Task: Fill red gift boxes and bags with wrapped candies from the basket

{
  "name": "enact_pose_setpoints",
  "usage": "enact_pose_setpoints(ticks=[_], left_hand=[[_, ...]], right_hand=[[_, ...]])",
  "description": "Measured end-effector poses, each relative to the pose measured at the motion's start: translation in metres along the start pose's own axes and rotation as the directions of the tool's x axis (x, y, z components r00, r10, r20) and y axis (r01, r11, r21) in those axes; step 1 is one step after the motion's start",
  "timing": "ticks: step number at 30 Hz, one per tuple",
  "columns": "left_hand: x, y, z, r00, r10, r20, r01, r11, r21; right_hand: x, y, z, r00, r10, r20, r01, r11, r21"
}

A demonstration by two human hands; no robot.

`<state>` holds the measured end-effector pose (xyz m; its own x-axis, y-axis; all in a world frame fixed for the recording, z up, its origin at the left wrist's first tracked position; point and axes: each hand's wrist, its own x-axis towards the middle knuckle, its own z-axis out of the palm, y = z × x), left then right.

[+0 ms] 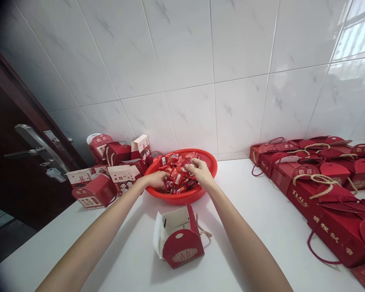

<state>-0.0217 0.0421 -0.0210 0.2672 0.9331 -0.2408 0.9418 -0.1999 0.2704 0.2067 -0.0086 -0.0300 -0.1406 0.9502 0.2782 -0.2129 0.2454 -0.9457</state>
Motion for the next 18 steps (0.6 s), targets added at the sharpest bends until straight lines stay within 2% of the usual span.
enact_pose_setpoints(ticks=[2,4,8,11,13,18], left_hand=[[0.002,-0.006,0.001,0.998,0.054,-0.03,-0.059,0.98,-0.192],[0.004,-0.011,0.001,0.992,0.101,-0.077,-0.123,0.917,-0.38],[0.004,-0.018,0.002,0.983,0.142,-0.116,-0.183,0.785,-0.592],[0.003,-0.018,0.003,0.981,0.141,-0.135,-0.194,0.773,-0.604],[0.001,-0.015,0.002,0.972,0.142,-0.185,-0.225,0.779,-0.585],[-0.003,-0.009,0.001,0.955,0.117,-0.273,-0.235,0.86,-0.454]], right_hand=[[0.0,0.001,0.0,1.0,-0.004,-0.001,0.004,1.0,-0.002],[0.001,0.001,-0.001,1.0,-0.009,0.005,0.009,1.0,-0.008],[0.001,0.003,-0.001,1.0,-0.018,0.016,0.018,1.0,-0.023],[0.002,0.003,-0.001,1.0,-0.009,0.018,0.01,1.0,-0.015],[0.002,0.003,-0.001,1.0,-0.017,0.019,0.017,1.0,-0.01],[0.0,0.001,-0.001,1.0,-0.019,0.017,0.02,1.0,-0.015]])
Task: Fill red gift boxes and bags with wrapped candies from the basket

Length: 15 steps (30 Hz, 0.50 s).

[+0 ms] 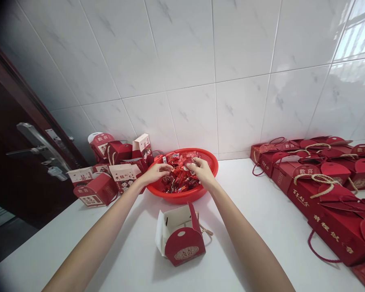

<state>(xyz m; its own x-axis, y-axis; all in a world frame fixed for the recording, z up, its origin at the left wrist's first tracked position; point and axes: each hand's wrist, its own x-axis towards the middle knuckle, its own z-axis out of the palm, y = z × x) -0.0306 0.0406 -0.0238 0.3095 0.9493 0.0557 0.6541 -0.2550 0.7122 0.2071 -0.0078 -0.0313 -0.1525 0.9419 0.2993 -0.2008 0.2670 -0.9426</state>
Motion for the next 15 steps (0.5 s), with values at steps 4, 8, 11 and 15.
enact_pose_setpoints(ticks=[4,8,11,15], left_hand=[[-0.005,0.006,-0.001,1.0,0.002,-0.01,-0.001,0.999,0.054],[-0.013,0.019,0.0,0.984,0.014,0.176,-0.014,1.0,0.0],[-0.017,0.034,0.009,0.943,-0.009,0.334,-0.048,0.986,0.163],[-0.013,0.048,0.027,0.943,-0.135,0.305,-0.057,0.836,0.546]], right_hand=[[-0.001,-0.002,0.0,1.0,0.005,0.0,-0.005,1.0,-0.019],[-0.001,-0.001,0.0,1.0,-0.002,-0.015,0.002,1.0,-0.024],[-0.001,0.0,0.001,1.0,0.005,-0.02,-0.005,1.0,-0.001],[-0.001,0.001,0.0,1.0,-0.004,-0.022,0.004,1.0,-0.002]])
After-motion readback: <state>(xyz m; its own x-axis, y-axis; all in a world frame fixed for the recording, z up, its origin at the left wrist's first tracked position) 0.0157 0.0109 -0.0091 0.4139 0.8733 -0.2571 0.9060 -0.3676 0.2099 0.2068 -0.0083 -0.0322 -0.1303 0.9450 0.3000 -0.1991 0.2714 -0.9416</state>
